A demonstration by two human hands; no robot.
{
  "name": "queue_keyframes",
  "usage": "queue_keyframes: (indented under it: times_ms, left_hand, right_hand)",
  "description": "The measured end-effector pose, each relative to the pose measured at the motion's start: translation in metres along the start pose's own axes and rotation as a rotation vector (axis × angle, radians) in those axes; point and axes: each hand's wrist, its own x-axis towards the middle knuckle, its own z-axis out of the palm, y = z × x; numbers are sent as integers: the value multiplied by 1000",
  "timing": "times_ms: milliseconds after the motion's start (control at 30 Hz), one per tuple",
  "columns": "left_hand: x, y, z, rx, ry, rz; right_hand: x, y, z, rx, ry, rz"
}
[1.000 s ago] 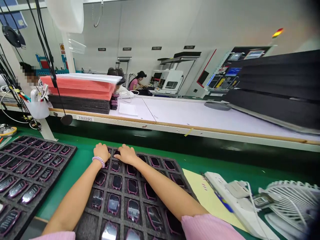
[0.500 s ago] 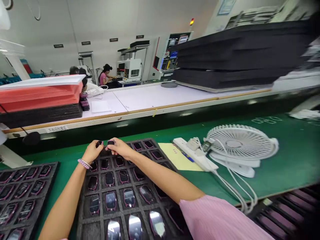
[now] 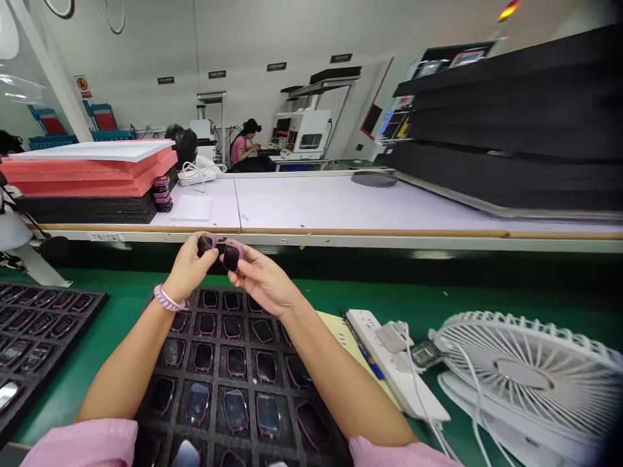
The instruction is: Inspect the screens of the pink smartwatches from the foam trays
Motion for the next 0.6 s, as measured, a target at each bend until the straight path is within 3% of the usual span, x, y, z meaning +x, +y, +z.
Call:
queue_keyframes:
  times_ms: [133, 267, 433, 600]
  left_hand:
    - [-22, 4, -4, 18, 27, 39]
    - [-39, 14, -12, 110, 164, 90]
    - [-41, 25, -30, 129, 240, 175]
    - [-39, 16, -45, 51, 282, 160]
  right_hand:
    - [-2, -1, 7, 40, -14, 100]
    - [7, -2, 17, 61, -61, 105]
    - [21, -1, 41, 86, -69, 95]
    - [21, 4, 60, 78, -17, 46]
